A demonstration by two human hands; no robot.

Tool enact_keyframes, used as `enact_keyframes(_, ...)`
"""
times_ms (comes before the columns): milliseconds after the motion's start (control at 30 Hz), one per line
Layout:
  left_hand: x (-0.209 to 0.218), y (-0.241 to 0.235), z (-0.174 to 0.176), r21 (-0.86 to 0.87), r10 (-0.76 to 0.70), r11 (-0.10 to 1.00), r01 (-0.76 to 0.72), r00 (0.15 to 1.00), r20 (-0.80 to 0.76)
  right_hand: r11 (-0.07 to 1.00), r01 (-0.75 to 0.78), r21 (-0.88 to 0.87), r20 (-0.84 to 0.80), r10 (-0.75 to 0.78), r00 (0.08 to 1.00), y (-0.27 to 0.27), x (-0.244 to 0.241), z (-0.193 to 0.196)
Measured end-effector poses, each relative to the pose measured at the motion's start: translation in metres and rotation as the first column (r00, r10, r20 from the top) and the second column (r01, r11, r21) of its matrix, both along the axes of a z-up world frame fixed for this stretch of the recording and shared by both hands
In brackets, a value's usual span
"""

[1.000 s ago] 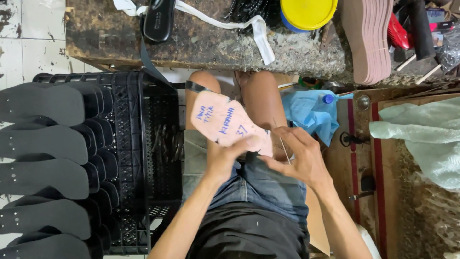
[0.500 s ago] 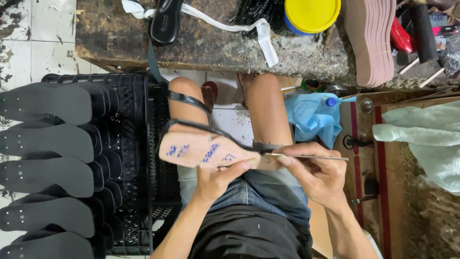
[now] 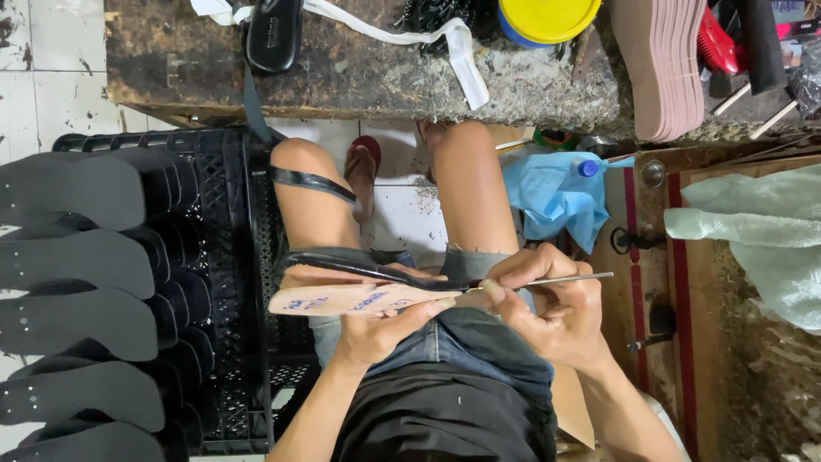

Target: A worker uses a thin metal tool to detail the edges of a shoe insole before inspecting and aligning it with other shoe components on a cluttered workbench.

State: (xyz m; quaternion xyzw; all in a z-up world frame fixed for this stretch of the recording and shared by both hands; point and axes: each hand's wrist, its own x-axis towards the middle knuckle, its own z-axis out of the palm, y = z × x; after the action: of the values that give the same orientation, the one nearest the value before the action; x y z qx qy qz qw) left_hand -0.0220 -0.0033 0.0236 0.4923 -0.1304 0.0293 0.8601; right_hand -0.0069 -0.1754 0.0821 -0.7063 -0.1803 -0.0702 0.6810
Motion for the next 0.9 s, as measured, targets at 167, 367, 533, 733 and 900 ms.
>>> enact_keyframes(167, 0.002, -0.003, 0.010, 0.000, 0.018, 1.000, -0.018, 0.999, -0.028, 0.999, 0.043, 0.007, 0.011, -0.043, 0.999, 0.002, 0.001, -0.001)
enact_keyframes(367, 0.018, -0.024, 0.025, 0.110, 0.291, 0.957, -0.270, 0.869, -0.400, 0.968, 0.233, -0.087, 0.214, -0.211, 0.954, 0.013, -0.006, -0.007)
enact_keyframes(533, 0.039, -0.052, 0.034, -0.008, 0.319, 0.872, -0.490, 0.579, -0.751, 0.887, 0.223, -0.405, 0.338, -0.081, 0.938, 0.021, -0.011, -0.005)
enact_keyframes(733, 0.050, -0.065, 0.028, 0.092, 0.312, 0.900, -0.425, 0.483, -0.818, 0.788, 0.496, -0.365, 0.714, -0.105, 0.692, 0.016, 0.005, -0.044)
enact_keyframes(900, 0.054, -0.066, 0.021, 0.084, 0.251, 0.921, -0.381, 0.413, -0.875, 0.744, 0.551, -0.379, 0.731, -0.125, 0.671, 0.011, 0.003, -0.058)
